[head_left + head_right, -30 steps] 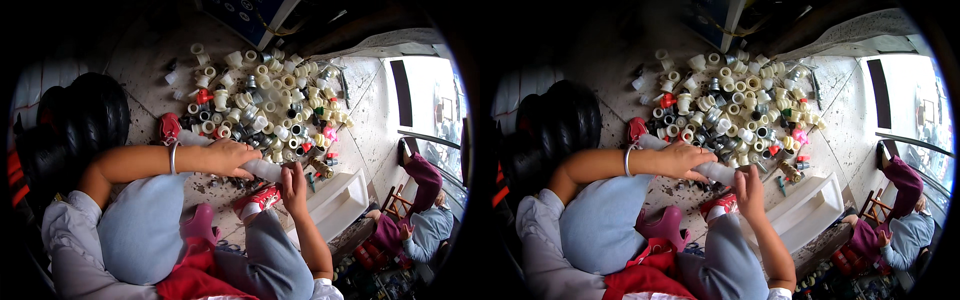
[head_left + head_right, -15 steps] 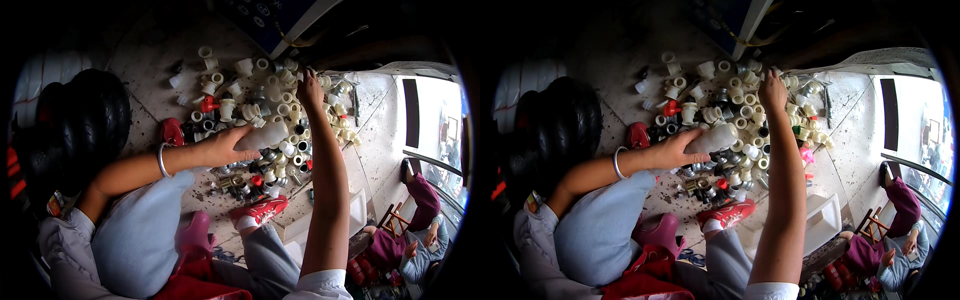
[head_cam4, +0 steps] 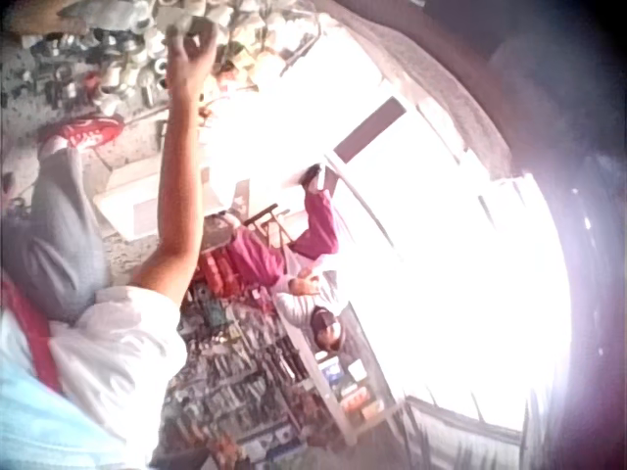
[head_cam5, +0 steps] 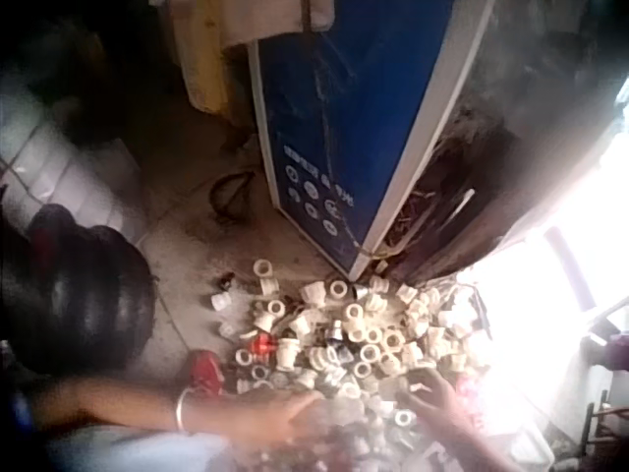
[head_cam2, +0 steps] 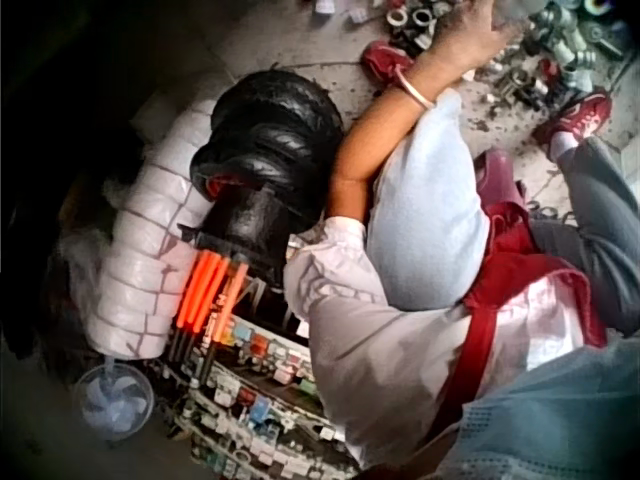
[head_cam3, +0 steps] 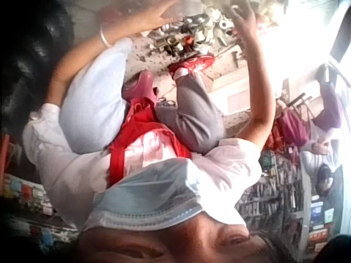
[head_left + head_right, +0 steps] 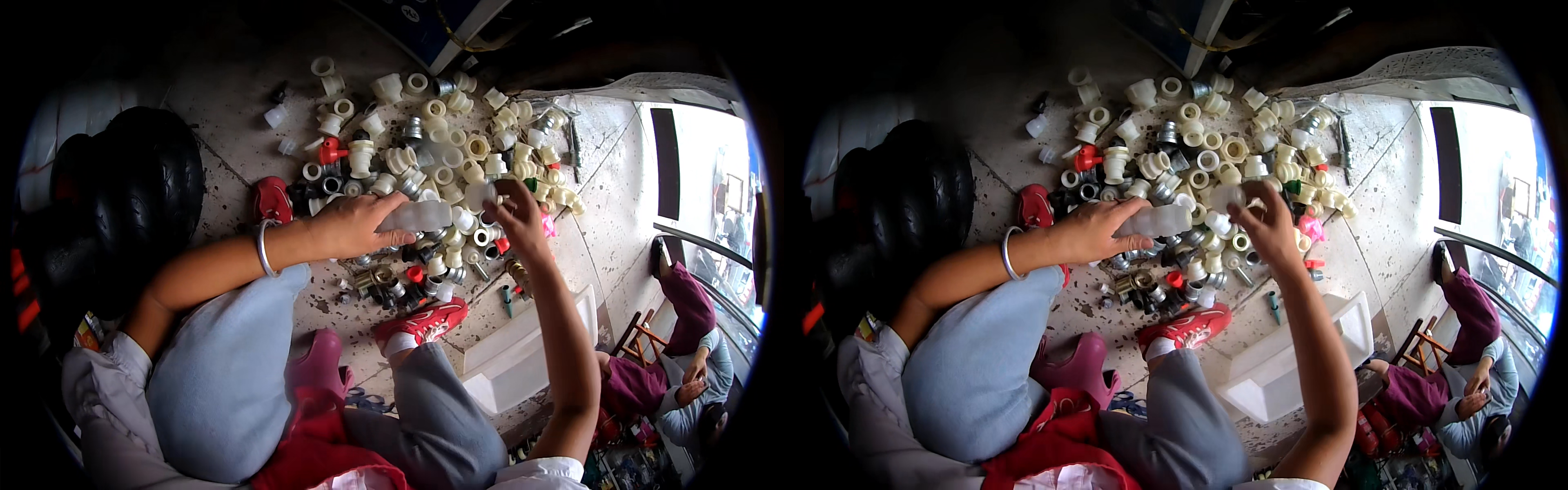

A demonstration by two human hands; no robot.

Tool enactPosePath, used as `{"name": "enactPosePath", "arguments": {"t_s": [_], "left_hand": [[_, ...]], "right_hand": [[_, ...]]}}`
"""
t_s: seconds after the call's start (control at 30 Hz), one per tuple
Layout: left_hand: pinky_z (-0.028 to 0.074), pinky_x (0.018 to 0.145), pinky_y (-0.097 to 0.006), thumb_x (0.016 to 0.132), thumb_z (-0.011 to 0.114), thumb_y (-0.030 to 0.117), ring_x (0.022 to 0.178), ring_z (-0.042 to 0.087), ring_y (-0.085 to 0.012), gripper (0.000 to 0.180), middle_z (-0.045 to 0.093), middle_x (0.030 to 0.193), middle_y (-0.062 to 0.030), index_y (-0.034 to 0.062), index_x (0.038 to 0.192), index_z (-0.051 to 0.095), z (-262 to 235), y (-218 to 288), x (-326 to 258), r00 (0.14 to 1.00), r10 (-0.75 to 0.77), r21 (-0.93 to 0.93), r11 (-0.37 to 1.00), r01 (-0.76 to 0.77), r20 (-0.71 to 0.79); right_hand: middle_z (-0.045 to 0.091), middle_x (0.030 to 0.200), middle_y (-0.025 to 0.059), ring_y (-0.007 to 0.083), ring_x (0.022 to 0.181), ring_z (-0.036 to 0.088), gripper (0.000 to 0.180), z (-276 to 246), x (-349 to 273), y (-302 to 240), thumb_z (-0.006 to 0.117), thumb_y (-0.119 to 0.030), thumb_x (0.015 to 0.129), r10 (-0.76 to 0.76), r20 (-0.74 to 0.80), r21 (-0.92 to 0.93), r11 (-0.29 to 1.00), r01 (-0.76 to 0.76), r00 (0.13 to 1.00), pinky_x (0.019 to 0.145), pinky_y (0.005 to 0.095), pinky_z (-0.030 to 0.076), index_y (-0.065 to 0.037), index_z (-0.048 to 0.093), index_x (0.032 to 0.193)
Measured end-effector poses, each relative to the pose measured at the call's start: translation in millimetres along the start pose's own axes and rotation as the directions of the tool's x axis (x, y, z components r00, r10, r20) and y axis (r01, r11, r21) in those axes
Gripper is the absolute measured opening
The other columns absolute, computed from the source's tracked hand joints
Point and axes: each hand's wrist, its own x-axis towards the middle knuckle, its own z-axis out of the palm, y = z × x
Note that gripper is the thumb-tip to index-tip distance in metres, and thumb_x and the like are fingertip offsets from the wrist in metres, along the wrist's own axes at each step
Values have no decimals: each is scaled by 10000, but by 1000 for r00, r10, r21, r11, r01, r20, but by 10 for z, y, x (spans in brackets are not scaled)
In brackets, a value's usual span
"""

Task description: The person sits on the floor and assembles various plastic plumbing fittings by hand. They pick up individual pieces from a large pile and screw them together to form a long, segmented chain. The person occasionally pauses to select specific fittings or adjust the alignment of the assembled chain.

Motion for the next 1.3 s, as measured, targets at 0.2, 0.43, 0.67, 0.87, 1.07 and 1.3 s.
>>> {"name": "enactPosePath", "arguments": {"t_s": [0.2, 0.43, 0.67, 0.87, 1.07, 1.3], "left_hand": [[511, 711, -439, 850, 599, 601, 801, 660, -341, 614, 646, 868, -150, 95, 1195, 550, 156, -52, 12, 965, 236, 292, 937, -194, -118], [490, 735, -395, 788, 657, 596, 791, 643, -289, 638, 617, 878, -94, 113, 1199, 591, 133, 77, 64, 962, 268, 426, 876, -225, -44], [470, 759, -369, 735, 737, 506, 824, 614, -247, 612, 581, 908, -75, 115, 1188, 607, 146, 99, 7, 930, 366, 541, 790, -288, -40], [448, 764, -336, 686, 787, 436, 823, 580, -204, 592, 550, 910, -48, 144, 1174, 621, 98, 166, -5, 896, 442, 609, 724, -324, -49], [446, 742, -337, 674, 796, 427, 805, 579, -207, 590, 542, 888, -49, 161, 1171, 623, 77, 159, -14, 900, 433, 610, 725, -318, -45], [448, 745, -337, 679, 789, 441, 806, 584, -207, 592, 544, 900, -58, 142, 1163, 625, 92, 130, -36, 892, 447, 606, 726, -324, -58]], "right_hand": [[570, 1227, 98, 191, 1087, 569, 409, 638, -1086, 193, 662, -35, 883, 79, -195, 463, 886, 21, 978, 933, 348, 488, -34, 479, 1249], [587, 1202, 87, 160, 1029, 596, 477, 686, -1011, 389, 693, -15, 867, 19, -191, 473, 878, 76, 981, 890, 296, 479, -12, 470, 1289], [629, 1156, 77, 153, 1028, 613, 437, 690, -1092, 500, 691, -49, 883, -45, -164, 291, 952, 92, 985, 914, 301, 479, 10, 531, 1285], [652, 1095, 102, 150, 968, 624, 386, 528, -1091, 557, 674, -141, 919, 146, 74, 202, 966, -159, 986, 881, 315, 488, 28, 543, 1241], [644, 957, 113, 194, 802, 649, 410, 725, -1043, 387, 530, -243, 1008, -168, -132, 208, 959, 193, 977, 776, 304, 518, 39, 428, 1288], [624, 908, 121, 175, 783, 643, 398, 730, -1044, 377, 564, -243, 990, -69, -58, 266, 961, 82, 996, 730, 306, 533, 4, 432, 1273]]}}
